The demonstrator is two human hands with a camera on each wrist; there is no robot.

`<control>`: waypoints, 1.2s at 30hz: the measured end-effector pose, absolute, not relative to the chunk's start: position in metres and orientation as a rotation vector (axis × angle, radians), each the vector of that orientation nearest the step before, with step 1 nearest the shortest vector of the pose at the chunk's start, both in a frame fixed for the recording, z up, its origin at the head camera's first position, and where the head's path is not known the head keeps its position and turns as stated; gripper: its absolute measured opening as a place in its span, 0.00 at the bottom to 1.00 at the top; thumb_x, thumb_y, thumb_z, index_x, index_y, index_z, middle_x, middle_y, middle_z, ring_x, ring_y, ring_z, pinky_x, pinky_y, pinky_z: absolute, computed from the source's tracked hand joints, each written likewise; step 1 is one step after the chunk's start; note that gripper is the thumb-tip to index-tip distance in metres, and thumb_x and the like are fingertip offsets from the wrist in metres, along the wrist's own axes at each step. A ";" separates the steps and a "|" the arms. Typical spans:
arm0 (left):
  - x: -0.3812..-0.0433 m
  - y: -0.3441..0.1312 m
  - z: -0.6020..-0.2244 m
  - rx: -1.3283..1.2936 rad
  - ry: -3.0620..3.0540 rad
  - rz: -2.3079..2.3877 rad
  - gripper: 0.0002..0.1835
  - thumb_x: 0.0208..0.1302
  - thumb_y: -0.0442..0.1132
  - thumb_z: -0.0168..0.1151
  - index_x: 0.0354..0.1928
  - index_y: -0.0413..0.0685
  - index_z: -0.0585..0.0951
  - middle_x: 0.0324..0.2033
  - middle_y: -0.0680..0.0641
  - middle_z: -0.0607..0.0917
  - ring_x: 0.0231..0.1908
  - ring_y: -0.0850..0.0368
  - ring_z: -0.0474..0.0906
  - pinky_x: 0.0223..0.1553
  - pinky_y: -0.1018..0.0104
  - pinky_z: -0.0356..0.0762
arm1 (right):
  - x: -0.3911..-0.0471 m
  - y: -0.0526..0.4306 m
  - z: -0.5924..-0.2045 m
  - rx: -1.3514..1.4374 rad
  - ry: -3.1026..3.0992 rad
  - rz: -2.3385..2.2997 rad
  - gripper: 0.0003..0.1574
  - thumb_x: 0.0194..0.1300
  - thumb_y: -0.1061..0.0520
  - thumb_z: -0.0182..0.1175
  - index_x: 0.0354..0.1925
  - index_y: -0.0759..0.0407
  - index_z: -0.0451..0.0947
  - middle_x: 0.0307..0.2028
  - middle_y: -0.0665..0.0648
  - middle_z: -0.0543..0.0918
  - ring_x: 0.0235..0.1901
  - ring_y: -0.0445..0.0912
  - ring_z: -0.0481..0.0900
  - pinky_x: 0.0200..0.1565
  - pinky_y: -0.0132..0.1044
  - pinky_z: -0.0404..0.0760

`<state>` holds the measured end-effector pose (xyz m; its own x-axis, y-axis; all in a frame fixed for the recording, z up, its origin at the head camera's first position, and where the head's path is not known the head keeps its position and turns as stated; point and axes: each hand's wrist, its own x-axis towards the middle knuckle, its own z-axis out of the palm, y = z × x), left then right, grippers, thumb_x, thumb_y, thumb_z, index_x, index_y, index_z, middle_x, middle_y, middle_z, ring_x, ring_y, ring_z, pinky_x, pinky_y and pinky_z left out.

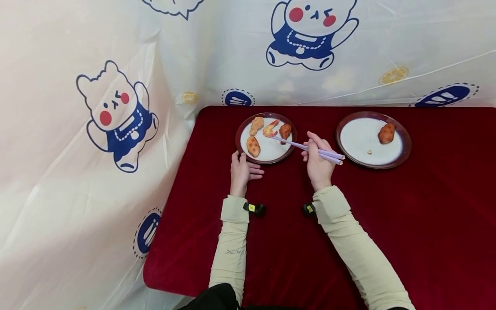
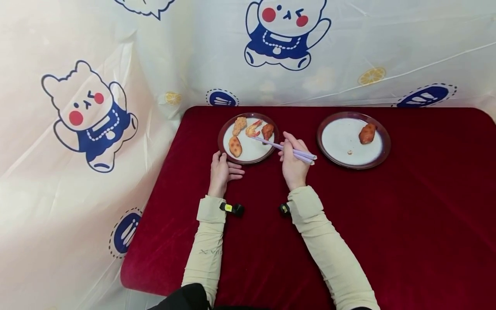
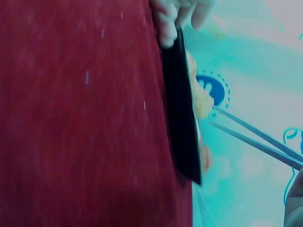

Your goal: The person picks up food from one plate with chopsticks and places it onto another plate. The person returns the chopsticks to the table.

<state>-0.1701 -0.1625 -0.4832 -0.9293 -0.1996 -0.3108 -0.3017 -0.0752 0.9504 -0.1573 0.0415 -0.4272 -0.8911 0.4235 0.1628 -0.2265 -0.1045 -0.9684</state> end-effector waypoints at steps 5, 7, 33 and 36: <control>-0.170 -0.162 -0.484 -0.567 2.092 2.178 0.27 0.78 0.48 0.36 0.74 0.54 0.51 0.29 0.37 0.85 0.21 0.50 0.85 0.27 0.55 0.87 | -0.164 0.065 -0.441 -0.260 -1.659 2.040 0.16 0.67 0.65 0.54 0.49 0.67 0.83 0.29 0.49 0.82 0.18 0.35 0.77 0.18 0.21 0.75; -0.171 -0.162 -0.485 -0.567 2.096 2.179 0.26 0.78 0.48 0.36 0.74 0.54 0.51 0.29 0.37 0.85 0.21 0.50 0.85 0.27 0.54 0.87 | -0.165 0.073 -0.441 -0.273 -1.627 2.029 0.15 0.67 0.64 0.55 0.49 0.65 0.84 0.28 0.49 0.82 0.18 0.35 0.77 0.19 0.21 0.75; -0.168 -0.163 -0.481 -0.586 2.053 2.150 0.28 0.78 0.50 0.36 0.76 0.58 0.48 0.32 0.37 0.85 0.23 0.50 0.85 0.29 0.55 0.87 | -0.157 0.250 -0.417 -0.636 -1.062 1.962 0.13 0.63 0.68 0.55 0.39 0.64 0.86 0.22 0.57 0.83 0.10 0.42 0.74 0.14 0.26 0.74; -0.169 -0.163 -0.480 -0.576 2.055 2.133 0.29 0.78 0.51 0.35 0.76 0.59 0.46 0.36 0.34 0.85 0.24 0.50 0.86 0.30 0.55 0.87 | -0.150 0.265 -0.419 -0.667 -1.012 1.965 0.11 0.63 0.68 0.56 0.40 0.64 0.85 0.22 0.58 0.82 0.11 0.43 0.74 0.14 0.27 0.75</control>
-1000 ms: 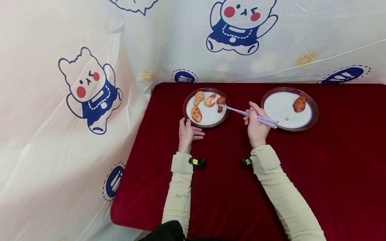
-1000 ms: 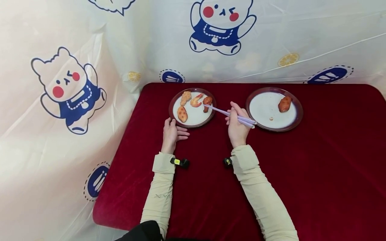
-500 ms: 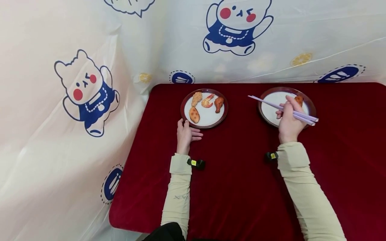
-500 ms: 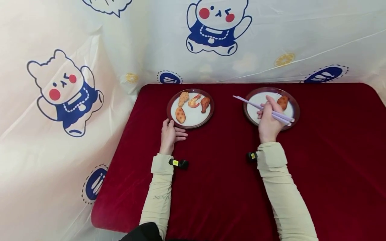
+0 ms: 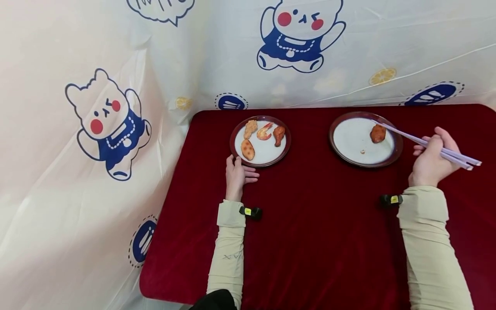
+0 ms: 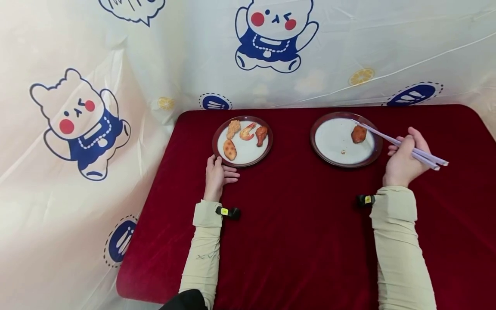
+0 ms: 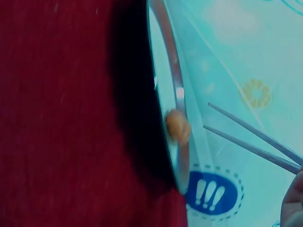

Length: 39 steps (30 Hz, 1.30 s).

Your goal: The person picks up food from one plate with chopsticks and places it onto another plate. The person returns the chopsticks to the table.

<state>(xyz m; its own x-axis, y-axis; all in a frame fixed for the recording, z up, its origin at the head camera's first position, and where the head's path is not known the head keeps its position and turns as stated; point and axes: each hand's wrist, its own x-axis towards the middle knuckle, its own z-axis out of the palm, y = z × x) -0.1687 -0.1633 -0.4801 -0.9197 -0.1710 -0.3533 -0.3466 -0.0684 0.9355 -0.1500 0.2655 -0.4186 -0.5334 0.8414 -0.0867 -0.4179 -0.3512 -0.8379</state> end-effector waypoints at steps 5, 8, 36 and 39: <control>-0.168 -0.164 -0.479 -0.557 2.062 2.122 0.29 0.78 0.52 0.34 0.76 0.61 0.45 0.40 0.31 0.84 0.25 0.49 0.86 0.32 0.55 0.87 | -0.142 0.274 -0.421 -0.719 -0.949 2.010 0.10 0.64 0.67 0.57 0.40 0.64 0.84 0.23 0.58 0.82 0.10 0.44 0.72 0.14 0.28 0.75; -0.168 -0.163 -0.480 -0.570 2.057 2.130 0.29 0.78 0.52 0.35 0.76 0.60 0.47 0.38 0.33 0.85 0.25 0.49 0.86 0.31 0.55 0.87 | -0.141 0.274 -0.422 -0.742 -0.913 2.027 0.09 0.65 0.66 0.56 0.40 0.63 0.83 0.23 0.59 0.81 0.10 0.44 0.72 0.14 0.28 0.74; -0.169 -0.162 -0.483 -0.570 2.073 2.162 0.27 0.78 0.50 0.37 0.75 0.57 0.50 0.33 0.35 0.85 0.23 0.50 0.85 0.29 0.56 0.87 | -0.151 0.271 -0.434 -0.769 -0.964 2.032 0.11 0.64 0.68 0.55 0.40 0.63 0.84 0.22 0.57 0.81 0.13 0.43 0.72 0.16 0.27 0.74; -0.169 -0.162 -0.482 -0.574 2.066 2.148 0.28 0.78 0.51 0.36 0.75 0.59 0.49 0.35 0.33 0.85 0.23 0.50 0.86 0.29 0.56 0.87 | -0.152 0.270 -0.432 -0.739 -1.096 1.958 0.13 0.64 0.68 0.55 0.39 0.62 0.86 0.21 0.55 0.83 0.14 0.42 0.73 0.18 0.25 0.74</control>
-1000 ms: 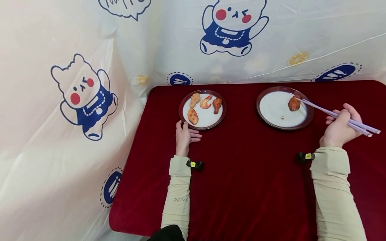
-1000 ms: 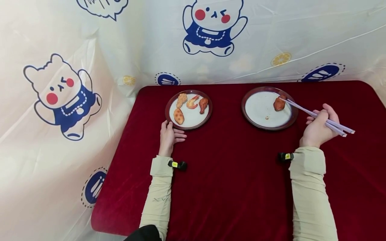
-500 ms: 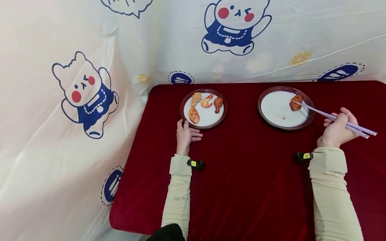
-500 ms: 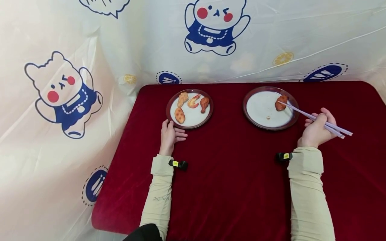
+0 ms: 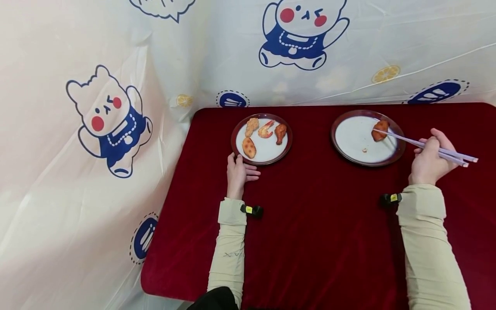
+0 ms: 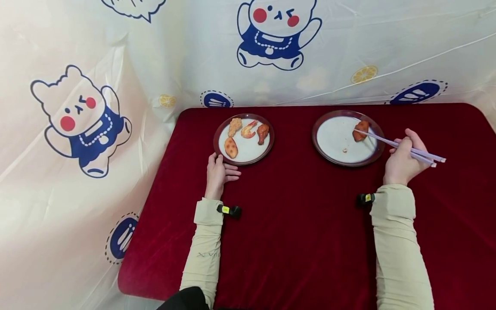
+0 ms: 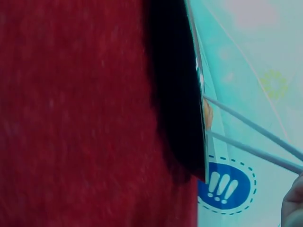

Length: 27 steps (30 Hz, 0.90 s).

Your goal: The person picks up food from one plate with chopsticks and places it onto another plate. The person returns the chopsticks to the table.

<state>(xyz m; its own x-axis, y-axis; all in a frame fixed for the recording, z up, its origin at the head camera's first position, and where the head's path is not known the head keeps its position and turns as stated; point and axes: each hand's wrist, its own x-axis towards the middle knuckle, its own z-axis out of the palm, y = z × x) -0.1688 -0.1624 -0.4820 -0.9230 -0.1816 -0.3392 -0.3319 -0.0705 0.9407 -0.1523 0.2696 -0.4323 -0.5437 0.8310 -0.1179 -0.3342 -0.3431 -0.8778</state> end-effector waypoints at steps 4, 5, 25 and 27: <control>-0.168 -0.162 -0.476 -0.565 2.061 2.131 0.28 0.78 0.50 0.35 0.76 0.58 0.48 0.39 0.30 0.84 0.25 0.49 0.86 0.31 0.55 0.87 | -0.154 0.268 -0.432 -0.685 -1.379 1.779 0.15 0.64 0.65 0.55 0.38 0.58 0.88 0.22 0.48 0.83 0.15 0.36 0.74 0.20 0.21 0.73; -0.167 -0.162 -0.476 -0.563 2.063 2.132 0.28 0.78 0.49 0.35 0.76 0.57 0.48 0.39 0.30 0.84 0.25 0.48 0.86 0.31 0.54 0.87 | -0.154 0.267 -0.431 -0.665 -1.473 1.709 0.15 0.64 0.64 0.54 0.38 0.56 0.89 0.22 0.46 0.82 0.15 0.34 0.75 0.21 0.20 0.72; -0.169 -0.162 -0.482 -0.587 2.070 2.140 0.28 0.78 0.49 0.36 0.75 0.57 0.49 0.33 0.36 0.85 0.23 0.51 0.86 0.29 0.56 0.87 | -0.143 0.245 -0.411 -0.187 -2.051 1.226 0.16 0.66 0.62 0.52 0.41 0.66 0.86 0.25 0.26 0.74 0.26 0.23 0.68 0.29 0.19 0.64; -0.169 -0.162 -0.482 -0.591 2.064 2.138 0.28 0.78 0.50 0.36 0.75 0.58 0.49 0.33 0.36 0.85 0.23 0.51 0.86 0.29 0.56 0.87 | -0.146 0.248 -0.415 -0.253 -2.042 1.286 0.16 0.66 0.61 0.53 0.42 0.65 0.87 0.25 0.29 0.76 0.25 0.24 0.71 0.28 0.18 0.66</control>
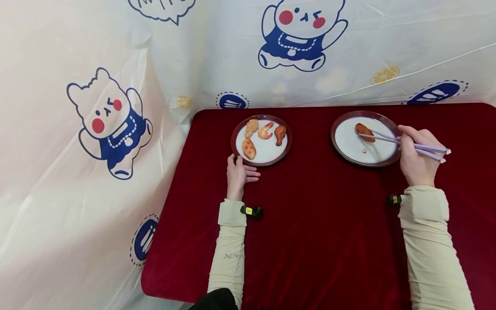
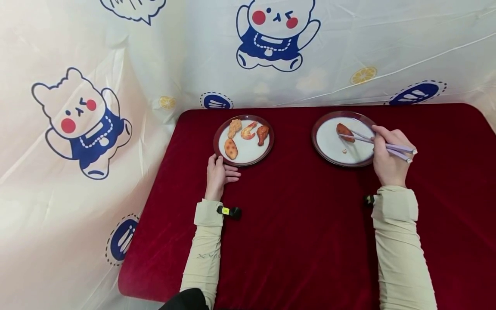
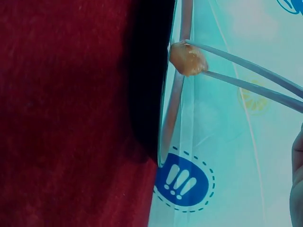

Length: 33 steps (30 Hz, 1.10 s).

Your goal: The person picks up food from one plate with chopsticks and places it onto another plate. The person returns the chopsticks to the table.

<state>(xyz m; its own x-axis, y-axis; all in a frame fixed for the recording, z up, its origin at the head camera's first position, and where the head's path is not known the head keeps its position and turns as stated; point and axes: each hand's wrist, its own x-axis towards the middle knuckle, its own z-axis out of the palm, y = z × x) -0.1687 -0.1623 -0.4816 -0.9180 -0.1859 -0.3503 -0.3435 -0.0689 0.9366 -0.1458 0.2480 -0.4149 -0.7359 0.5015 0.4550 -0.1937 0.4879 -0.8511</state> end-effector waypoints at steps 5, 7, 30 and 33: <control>-0.169 -0.163 -0.481 -0.586 2.042 2.136 0.29 0.78 0.51 0.36 0.76 0.61 0.46 0.34 0.35 0.85 0.23 0.50 0.86 0.29 0.56 0.87 | -0.151 0.254 -0.424 -0.383 -2.012 1.366 0.15 0.66 0.58 0.55 0.43 0.58 0.88 0.24 0.33 0.78 0.21 0.26 0.74 0.23 0.17 0.69; -0.169 -0.163 -0.480 -0.583 2.037 2.137 0.29 0.78 0.51 0.37 0.76 0.62 0.46 0.35 0.34 0.85 0.23 0.50 0.86 0.29 0.56 0.87 | -0.152 0.255 -0.427 -0.396 -1.996 1.362 0.15 0.66 0.58 0.55 0.43 0.57 0.88 0.24 0.33 0.78 0.20 0.25 0.74 0.23 0.18 0.69; -0.169 -0.161 -0.483 -0.573 2.088 2.158 0.28 0.78 0.49 0.37 0.75 0.56 0.49 0.31 0.36 0.85 0.22 0.49 0.85 0.28 0.55 0.87 | -0.148 0.273 -0.430 -0.790 -0.852 2.246 0.10 0.63 0.70 0.58 0.43 0.67 0.81 0.20 0.61 0.81 0.12 0.45 0.72 0.08 0.30 0.68; -0.168 -0.162 -0.483 -0.574 2.087 2.157 0.28 0.78 0.49 0.37 0.75 0.56 0.49 0.31 0.36 0.85 0.23 0.49 0.85 0.28 0.55 0.87 | -0.147 0.276 -0.432 -0.812 -0.794 2.270 0.09 0.63 0.70 0.57 0.41 0.68 0.81 0.19 0.62 0.81 0.11 0.46 0.71 0.07 0.30 0.66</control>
<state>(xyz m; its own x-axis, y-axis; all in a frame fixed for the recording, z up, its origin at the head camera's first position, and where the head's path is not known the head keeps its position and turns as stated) -0.1683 -0.1616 -0.4832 -0.9258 -0.1956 -0.3235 -0.3169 -0.0650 0.9462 -0.1472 0.2759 -0.4321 -0.6368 0.6897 -0.3446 -0.3249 -0.6454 -0.6913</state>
